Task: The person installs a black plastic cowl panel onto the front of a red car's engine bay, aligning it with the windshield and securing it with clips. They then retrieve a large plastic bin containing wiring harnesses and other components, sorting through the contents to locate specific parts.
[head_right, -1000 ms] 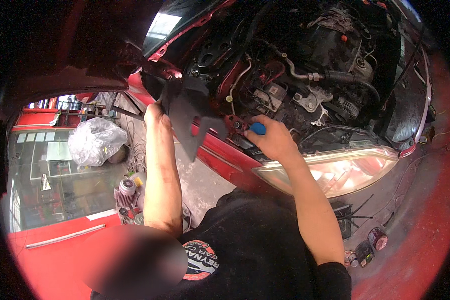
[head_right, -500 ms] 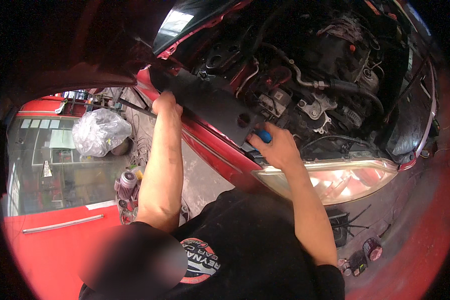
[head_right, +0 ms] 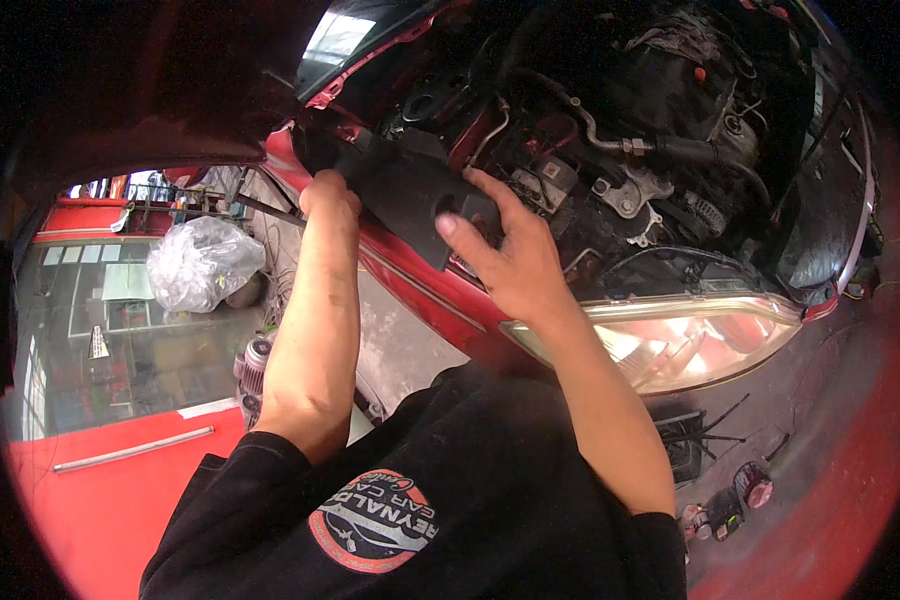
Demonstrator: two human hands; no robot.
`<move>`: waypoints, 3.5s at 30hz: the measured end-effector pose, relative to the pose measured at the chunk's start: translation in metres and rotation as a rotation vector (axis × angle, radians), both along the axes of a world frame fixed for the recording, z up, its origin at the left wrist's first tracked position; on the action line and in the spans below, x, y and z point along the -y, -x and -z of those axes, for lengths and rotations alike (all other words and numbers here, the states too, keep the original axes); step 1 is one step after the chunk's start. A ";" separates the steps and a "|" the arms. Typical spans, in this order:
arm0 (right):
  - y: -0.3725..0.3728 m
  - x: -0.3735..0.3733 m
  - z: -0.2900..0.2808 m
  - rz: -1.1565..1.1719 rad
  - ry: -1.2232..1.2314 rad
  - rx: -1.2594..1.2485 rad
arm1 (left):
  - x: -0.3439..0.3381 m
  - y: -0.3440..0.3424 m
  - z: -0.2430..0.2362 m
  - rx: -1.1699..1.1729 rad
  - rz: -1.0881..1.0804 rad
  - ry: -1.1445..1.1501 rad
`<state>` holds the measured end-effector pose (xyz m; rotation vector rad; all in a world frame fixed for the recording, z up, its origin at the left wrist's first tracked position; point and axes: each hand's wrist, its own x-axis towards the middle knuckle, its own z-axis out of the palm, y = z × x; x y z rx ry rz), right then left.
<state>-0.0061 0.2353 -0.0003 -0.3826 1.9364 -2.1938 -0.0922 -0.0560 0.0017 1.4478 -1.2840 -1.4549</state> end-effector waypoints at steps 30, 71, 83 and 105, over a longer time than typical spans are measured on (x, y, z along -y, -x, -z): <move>0.006 -0.017 0.069 -0.088 -0.366 -0.112 | -0.100 -0.034 -0.037 0.640 2.098 1.234; 0.011 -0.014 0.084 0.079 -0.053 0.269 | -0.100 -0.040 -0.013 0.526 1.920 1.494; 0.009 -0.010 0.085 0.125 -0.030 0.265 | -0.109 -0.028 -0.007 0.506 1.844 1.516; 0.012 -0.018 0.086 0.031 -0.120 0.382 | -0.119 -0.026 -0.004 0.646 1.910 1.548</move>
